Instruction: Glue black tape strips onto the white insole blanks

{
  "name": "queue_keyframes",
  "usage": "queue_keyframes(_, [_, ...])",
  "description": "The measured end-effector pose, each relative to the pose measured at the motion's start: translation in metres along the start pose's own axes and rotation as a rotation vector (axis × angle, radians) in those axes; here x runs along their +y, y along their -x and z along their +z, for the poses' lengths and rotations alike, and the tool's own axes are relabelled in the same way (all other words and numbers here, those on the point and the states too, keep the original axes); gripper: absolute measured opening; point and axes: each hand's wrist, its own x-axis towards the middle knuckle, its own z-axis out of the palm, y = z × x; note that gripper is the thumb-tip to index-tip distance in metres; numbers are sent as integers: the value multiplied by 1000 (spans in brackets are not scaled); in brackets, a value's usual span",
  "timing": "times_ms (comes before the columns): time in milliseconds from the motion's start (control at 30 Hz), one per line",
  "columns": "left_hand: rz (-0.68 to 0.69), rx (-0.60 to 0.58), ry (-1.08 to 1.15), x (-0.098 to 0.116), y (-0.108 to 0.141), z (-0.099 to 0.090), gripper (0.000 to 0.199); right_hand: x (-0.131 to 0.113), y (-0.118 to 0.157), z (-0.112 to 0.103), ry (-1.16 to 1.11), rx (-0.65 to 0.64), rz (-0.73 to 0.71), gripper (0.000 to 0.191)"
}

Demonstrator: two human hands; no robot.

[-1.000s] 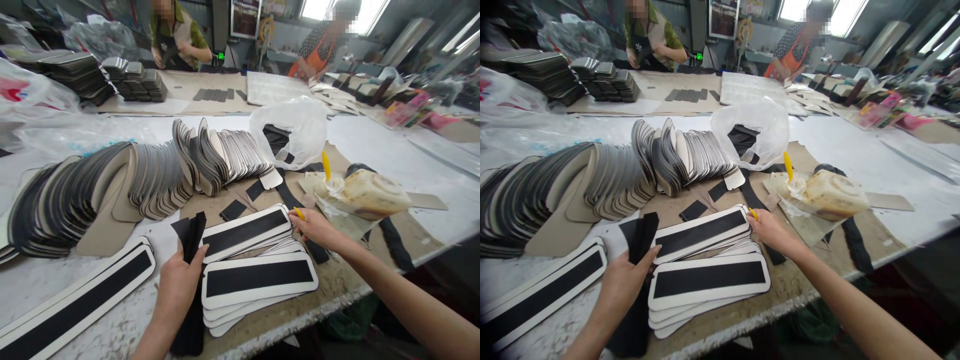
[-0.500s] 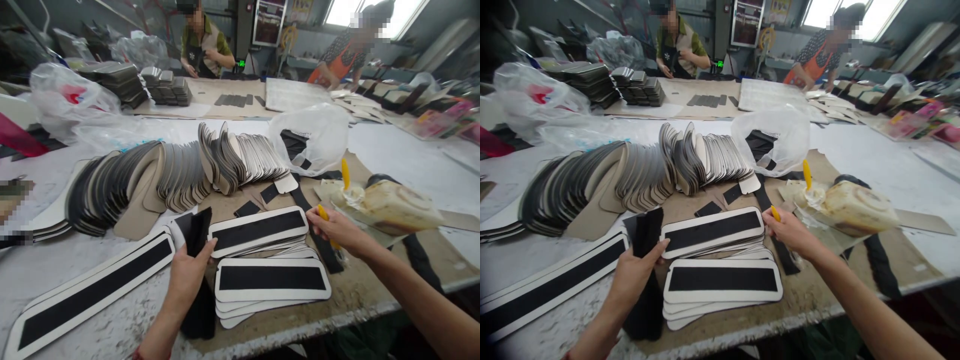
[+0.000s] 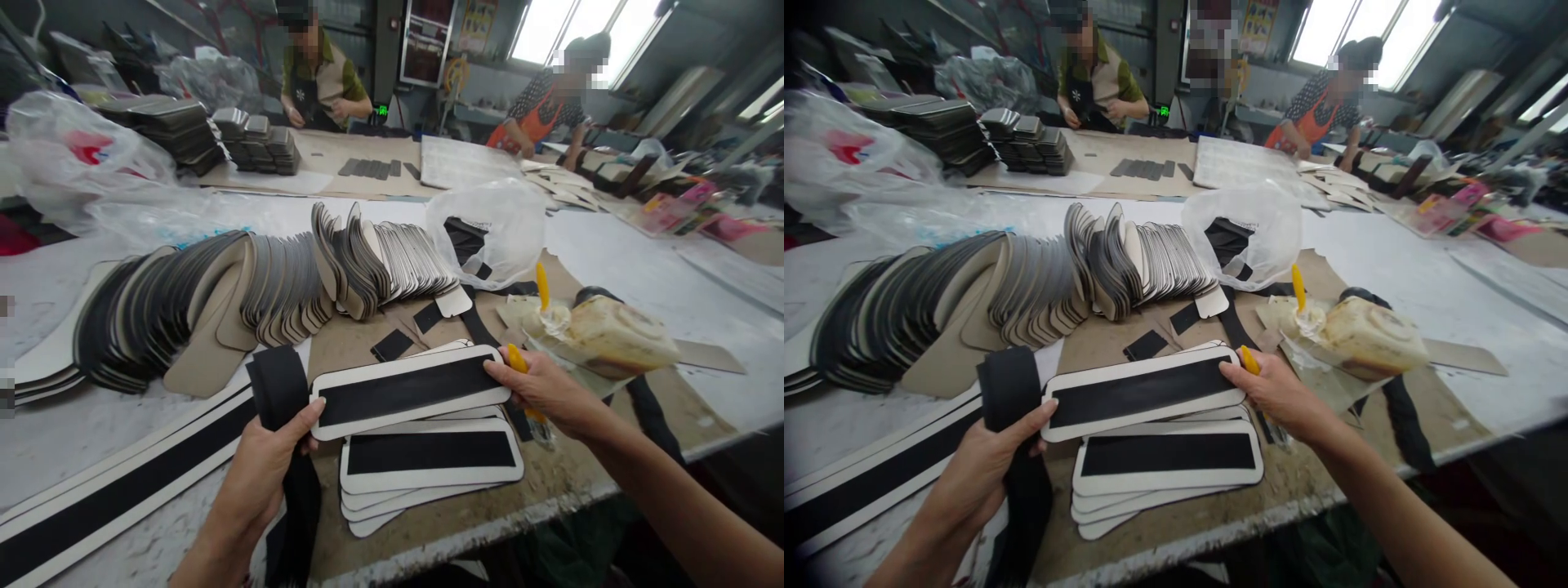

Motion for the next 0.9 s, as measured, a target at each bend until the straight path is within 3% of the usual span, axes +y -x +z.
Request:
queue_keyframes(200, [-61,-66,55,1,8,-7,46,5,15,8,-114,-49,-25,42])
queue_keyframes(333, [-58,-90,80,-3,12,-10,47,3,22,11,-50,-20,-10,42])
queue_keyframes(467, [-29,-81,50,-7,15,-10,47,1,26,12,14,9,1,39])
queue_keyframes(900, [59,-28,19,-16,20,-14,43,-7,35,9,123,-73,-64,32])
